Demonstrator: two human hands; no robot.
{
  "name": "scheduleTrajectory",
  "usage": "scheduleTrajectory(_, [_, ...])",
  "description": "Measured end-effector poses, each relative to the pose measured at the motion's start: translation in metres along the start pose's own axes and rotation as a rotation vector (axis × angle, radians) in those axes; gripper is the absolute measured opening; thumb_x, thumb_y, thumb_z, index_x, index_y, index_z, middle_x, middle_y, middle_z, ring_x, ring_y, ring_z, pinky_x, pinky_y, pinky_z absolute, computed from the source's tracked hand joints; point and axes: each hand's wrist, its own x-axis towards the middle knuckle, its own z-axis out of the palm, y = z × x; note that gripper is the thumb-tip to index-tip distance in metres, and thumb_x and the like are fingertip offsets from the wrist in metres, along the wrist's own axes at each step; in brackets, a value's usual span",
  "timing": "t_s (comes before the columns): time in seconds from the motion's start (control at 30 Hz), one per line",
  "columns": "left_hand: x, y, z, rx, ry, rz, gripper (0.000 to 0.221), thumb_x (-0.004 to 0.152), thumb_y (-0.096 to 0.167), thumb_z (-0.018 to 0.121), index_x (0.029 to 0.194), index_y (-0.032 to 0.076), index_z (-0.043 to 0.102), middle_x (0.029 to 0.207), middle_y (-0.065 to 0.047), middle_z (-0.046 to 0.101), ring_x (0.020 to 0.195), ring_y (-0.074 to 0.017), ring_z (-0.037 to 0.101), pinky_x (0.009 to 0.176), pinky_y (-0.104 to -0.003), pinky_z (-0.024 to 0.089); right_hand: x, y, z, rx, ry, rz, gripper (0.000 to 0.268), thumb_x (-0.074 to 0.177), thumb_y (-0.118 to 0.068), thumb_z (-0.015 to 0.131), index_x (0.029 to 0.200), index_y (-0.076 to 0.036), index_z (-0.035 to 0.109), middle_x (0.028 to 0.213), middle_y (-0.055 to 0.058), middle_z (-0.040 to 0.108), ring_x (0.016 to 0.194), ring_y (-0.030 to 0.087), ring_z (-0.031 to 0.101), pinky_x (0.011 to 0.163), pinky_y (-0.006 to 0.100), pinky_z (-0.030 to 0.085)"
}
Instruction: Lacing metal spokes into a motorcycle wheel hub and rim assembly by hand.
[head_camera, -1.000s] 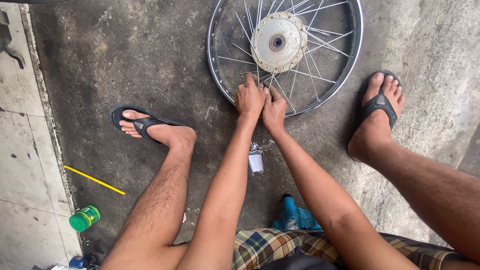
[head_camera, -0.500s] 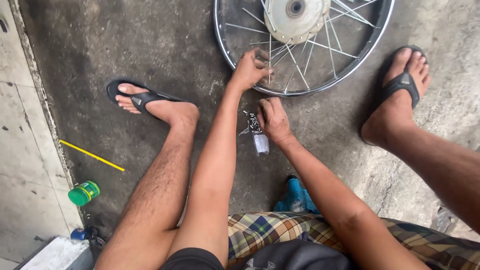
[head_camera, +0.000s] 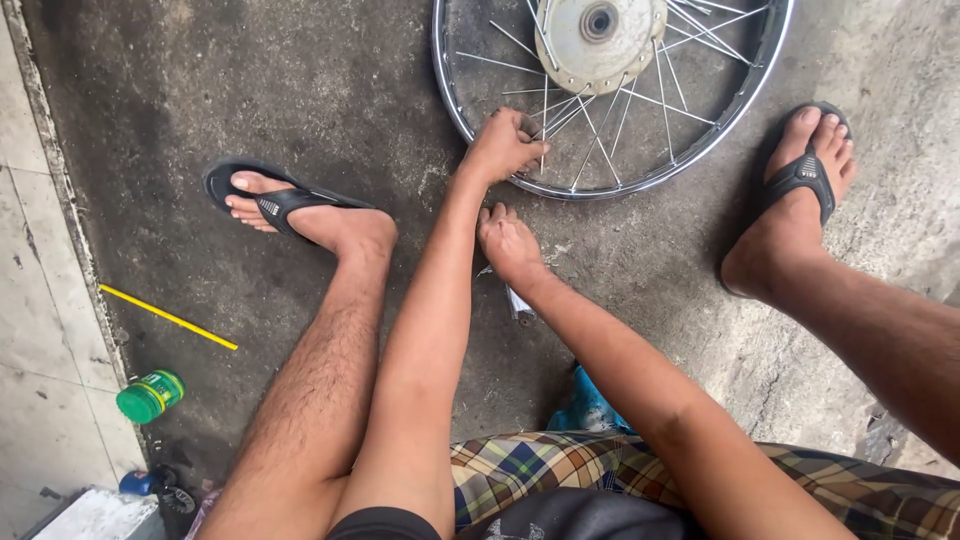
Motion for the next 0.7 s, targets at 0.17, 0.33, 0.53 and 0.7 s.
scheduleTrajectory(0.17, [0.005,0.001,-0.008,0.345,0.028,0.093,0.014,0.065,0.016,0.064,0.074,0.005,0.065,0.055,-0.006,0.063,0.051,-0.0157,0.065,0.052,-0.029,0.055,-0.009,0.004,0.006,0.337,-0.010,0.247,0.017,0.077,-0.012,0.053,0.092,-0.004,0.051,0.085,0.014,0.053,0.079,0.033,0.061,0.064,0.039,0.052])
scheduleTrajectory(0.33, [-0.002,0.009,-0.016,0.515,0.007,0.140,0.018,0.068,0.023,0.063,0.073,0.007,0.065,0.054,-0.005,0.063,0.056,-0.0173,0.066,0.062,-0.034,0.052,-0.016,0.005,-0.022,0.907,0.143,0.694,0.012,0.073,-0.018,0.061,0.083,-0.012,0.063,0.075,0.012,0.065,0.075,0.030,0.064,0.063,0.039,0.052])
scheduleTrajectory(0.53, [-0.008,0.010,-0.020,0.516,0.002,0.134,0.019,0.066,0.020,0.062,0.077,0.005,0.067,0.063,-0.007,0.066,0.069,-0.0264,0.066,0.069,-0.040,0.050,0.010,0.013,0.008,2.307,0.862,1.320,0.019,0.073,0.007,0.063,0.087,0.006,0.050,0.084,0.018,0.057,0.079,0.028,0.062,0.080,0.039,0.055])
scheduleTrajectory(0.7, [-0.009,0.016,-0.016,0.579,0.019,0.123,0.020,0.067,0.021,0.063,0.079,0.006,0.068,0.069,-0.008,0.067,0.076,-0.0293,0.065,0.074,-0.044,0.049,0.019,0.019,0.023,2.587,0.893,1.409,0.019,0.077,0.010,0.057,0.091,0.006,0.046,0.092,0.021,0.055,0.088,0.034,0.060,0.083,0.041,0.053])
